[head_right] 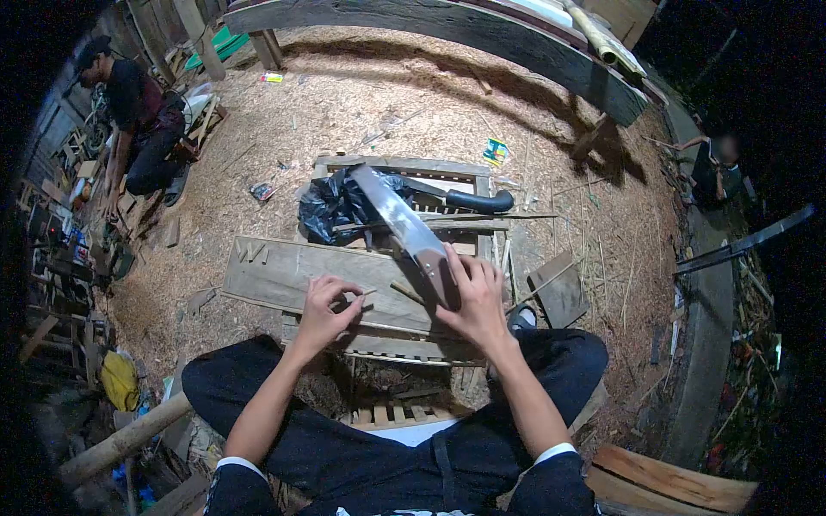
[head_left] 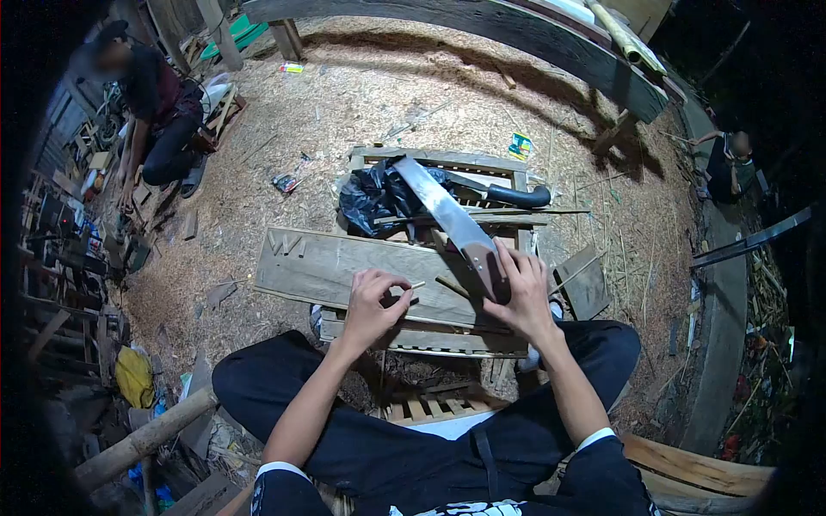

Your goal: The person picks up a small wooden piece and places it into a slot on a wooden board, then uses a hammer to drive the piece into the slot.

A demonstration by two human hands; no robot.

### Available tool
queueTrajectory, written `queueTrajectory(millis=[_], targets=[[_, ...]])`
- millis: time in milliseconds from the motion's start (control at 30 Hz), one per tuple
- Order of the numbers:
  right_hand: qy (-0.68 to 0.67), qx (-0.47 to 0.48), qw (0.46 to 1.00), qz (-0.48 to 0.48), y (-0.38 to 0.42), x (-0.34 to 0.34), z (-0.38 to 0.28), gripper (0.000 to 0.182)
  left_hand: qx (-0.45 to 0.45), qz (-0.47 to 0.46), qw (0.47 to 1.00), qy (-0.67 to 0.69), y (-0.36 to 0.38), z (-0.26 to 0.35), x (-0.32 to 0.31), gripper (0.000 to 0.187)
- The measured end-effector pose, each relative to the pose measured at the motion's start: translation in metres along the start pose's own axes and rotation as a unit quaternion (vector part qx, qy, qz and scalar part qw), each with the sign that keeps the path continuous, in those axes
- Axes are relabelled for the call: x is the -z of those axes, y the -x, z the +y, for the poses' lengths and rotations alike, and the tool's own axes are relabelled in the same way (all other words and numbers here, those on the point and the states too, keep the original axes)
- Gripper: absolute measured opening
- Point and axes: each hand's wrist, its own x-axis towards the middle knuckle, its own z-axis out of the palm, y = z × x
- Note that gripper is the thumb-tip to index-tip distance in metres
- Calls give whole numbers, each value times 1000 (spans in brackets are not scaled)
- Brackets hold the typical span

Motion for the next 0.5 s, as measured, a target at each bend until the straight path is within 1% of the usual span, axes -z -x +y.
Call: queueTrajectory(millis=[33, 67, 100, 167, 200, 267, 300, 367, 400, 433, 500], targets=[[-9, 40, 999, 16, -7, 4, 4, 121, 13, 6, 1000, 6, -1, 5, -1, 20], [7, 59, 998, 12, -16, 6, 5, 118, 25, 10, 1000, 12, -2, 8, -2, 20], [-10, 96, 995, 21, -32, -9, 9, 113, 15, -3, 1000, -17, -11, 5, 8, 20], [-5, 126, 992, -29, -49, 3, 17, 103, -16, 28, 999, -8, -17, 8, -6, 19], [-5, 123, 992, -24, -56, 0, 23, 103, -15, 22, 1000, -15, -20, 13, -7, 19], [-26, 140, 990, 13, -65, -18, 32, 93, -31, 20, 999, -38, -23, 8, -9, 19], [-28, 139, 990, 17, -66, -24, 31, 93, -42, 23, 997, -55, -25, 7, -9, 20], [58, 115, 991, 27, -57, -35, 26, 79, -39, 27, 997, -65, -24, 6, -11, 19], [63, 104, 992, 35, -51, -30, 11, 66, -34, 23, 997, -63, -25, 5, -12, 18], [62, 110, 988, 85, -45, -34, -1, 48, -28, 18, 998, -61, -27, 6, -13, 17], [16, 89, 995, 37, -25, -32, -27, 38, -29, 12, 998, -54, -31, 9, -14, 15]])
